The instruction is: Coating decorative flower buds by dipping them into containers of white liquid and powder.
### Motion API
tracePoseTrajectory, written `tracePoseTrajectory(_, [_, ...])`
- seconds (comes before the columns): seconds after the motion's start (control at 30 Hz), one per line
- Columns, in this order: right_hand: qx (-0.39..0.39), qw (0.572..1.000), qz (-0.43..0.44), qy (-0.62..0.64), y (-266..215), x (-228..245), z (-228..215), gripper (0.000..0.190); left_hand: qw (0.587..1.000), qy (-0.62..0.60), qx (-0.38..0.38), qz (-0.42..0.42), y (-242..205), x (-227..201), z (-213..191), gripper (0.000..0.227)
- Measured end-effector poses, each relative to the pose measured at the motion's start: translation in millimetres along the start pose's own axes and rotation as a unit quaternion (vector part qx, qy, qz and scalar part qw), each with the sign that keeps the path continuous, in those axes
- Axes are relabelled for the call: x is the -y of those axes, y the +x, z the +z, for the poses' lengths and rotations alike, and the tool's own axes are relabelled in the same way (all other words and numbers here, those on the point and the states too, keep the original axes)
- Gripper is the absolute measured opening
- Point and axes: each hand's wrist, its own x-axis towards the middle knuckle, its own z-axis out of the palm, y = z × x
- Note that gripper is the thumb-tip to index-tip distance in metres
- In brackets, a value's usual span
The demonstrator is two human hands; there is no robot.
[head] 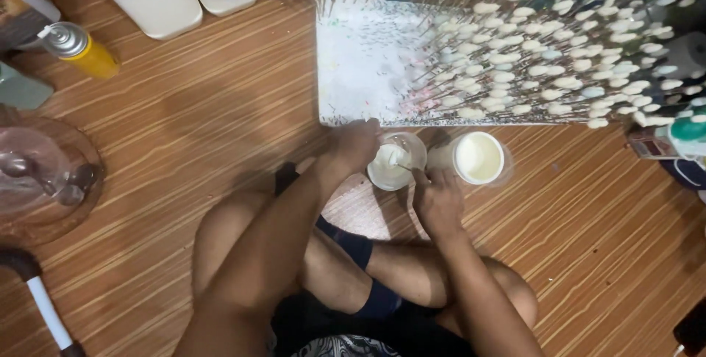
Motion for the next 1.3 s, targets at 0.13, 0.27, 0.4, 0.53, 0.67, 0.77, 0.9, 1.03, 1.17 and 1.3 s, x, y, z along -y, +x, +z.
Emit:
tracePoseTrajectory(0.13, [0.017,1.0,0.01,-0.016,-5.9,-0.5,8.4,0.023,0.987,-0.145,0.016,-0.07,-9.5,-17.0,-12.6,0.038])
tracePoseTrajectory(0.27, [0.029,0.999,0.016,-0.011,-6.6,1.2,8.3,0.021,0.955,-0.265,0.021,-0.133,-19.2,-32.9,-24.2,0.043])
tracePoseTrajectory(0.4, [0.057,0.998,0.022,-0.021,-7.4,2.9,10.5,0.02,0.916,-0.342,0.01,-0.207,-17.0,-39.4,-27.5,0.048])
tracePoseTrajectory(0.53, [0.085,0.996,0.023,-0.016,1.6,9.2,-7.6,0.018,0.927,-0.327,0.009,-0.187,-8.9,-28.3,-23.3,0.04])
tracePoseTrajectory(0.67, [0.093,0.995,0.036,-0.006,-1.8,10.4,-1.6,0.017,0.945,-0.275,0.009,-0.176,-11.0,-35.6,-28.2,0.037])
tracePoseTrajectory(0.77, [0.084,0.996,0.033,-0.013,-9.8,5.6,7.8,0.017,0.941,-0.279,0.012,-0.192,-12.1,-37.1,-27.7,0.038])
tracePoseTrajectory(0.9, [0.094,0.995,0.035,-0.015,8.0,15.7,-16.2,0.016,0.945,-0.266,0.01,-0.189,-8.3,-31.5,-22.0,0.036])
tracePoseTrajectory(1.03, [0.084,0.995,0.059,-0.006,-20.6,-0.7,8.6,0.017,0.933,-0.298,0.021,-0.202,-16.8,-41.9,-33.5,0.04])
tracePoseTrajectory(1.17, [0.056,0.979,0.169,0.097,1.7,14.3,-46.6,0.022,0.98,-0.15,0.073,-0.111,-29.4,-53.4,-46.5,0.034])
tracePoseTrajectory(1.3, [0.045,0.915,0.299,0.267,14.3,22.3,-85.3,0.024,0.966,-0.213,0.036,-0.141,-18.6,-42.6,-31.8,0.035])
